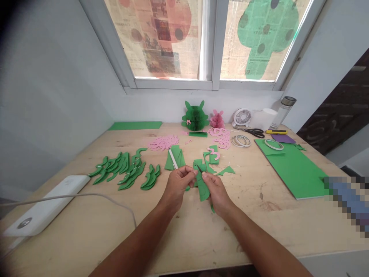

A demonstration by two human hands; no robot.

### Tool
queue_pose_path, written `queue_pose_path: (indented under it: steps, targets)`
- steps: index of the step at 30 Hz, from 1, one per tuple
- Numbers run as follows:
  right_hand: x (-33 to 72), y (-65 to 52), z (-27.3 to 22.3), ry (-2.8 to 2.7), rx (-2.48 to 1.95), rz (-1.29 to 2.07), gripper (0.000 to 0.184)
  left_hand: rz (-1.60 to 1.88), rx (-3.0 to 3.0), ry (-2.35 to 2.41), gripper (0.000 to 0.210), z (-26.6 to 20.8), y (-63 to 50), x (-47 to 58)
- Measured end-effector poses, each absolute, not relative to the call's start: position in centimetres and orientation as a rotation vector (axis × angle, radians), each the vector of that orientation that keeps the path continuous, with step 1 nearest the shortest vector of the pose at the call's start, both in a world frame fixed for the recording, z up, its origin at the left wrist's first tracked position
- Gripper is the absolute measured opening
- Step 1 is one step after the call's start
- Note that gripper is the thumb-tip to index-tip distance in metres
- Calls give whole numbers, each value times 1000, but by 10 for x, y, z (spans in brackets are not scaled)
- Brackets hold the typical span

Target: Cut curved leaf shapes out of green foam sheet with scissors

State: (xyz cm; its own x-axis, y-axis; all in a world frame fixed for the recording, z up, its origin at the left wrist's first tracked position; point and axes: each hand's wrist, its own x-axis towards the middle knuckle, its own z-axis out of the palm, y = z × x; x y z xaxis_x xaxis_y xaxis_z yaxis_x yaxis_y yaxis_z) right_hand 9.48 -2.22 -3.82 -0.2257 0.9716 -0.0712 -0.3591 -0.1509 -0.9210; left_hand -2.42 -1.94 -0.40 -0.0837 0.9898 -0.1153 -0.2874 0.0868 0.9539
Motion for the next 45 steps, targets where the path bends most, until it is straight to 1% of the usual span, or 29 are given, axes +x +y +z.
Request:
queue_pose_path:
  steps: [14, 45]
  targets:
    - [95, -24, -37, -956, -936, 1593, 35, 1323, 807, 1093, 17, -5, -19, -22]
    - [94, -24, -33, -1078, -933, 1573, 36, 1334, 823, 1142, 19, -1, -20, -23]
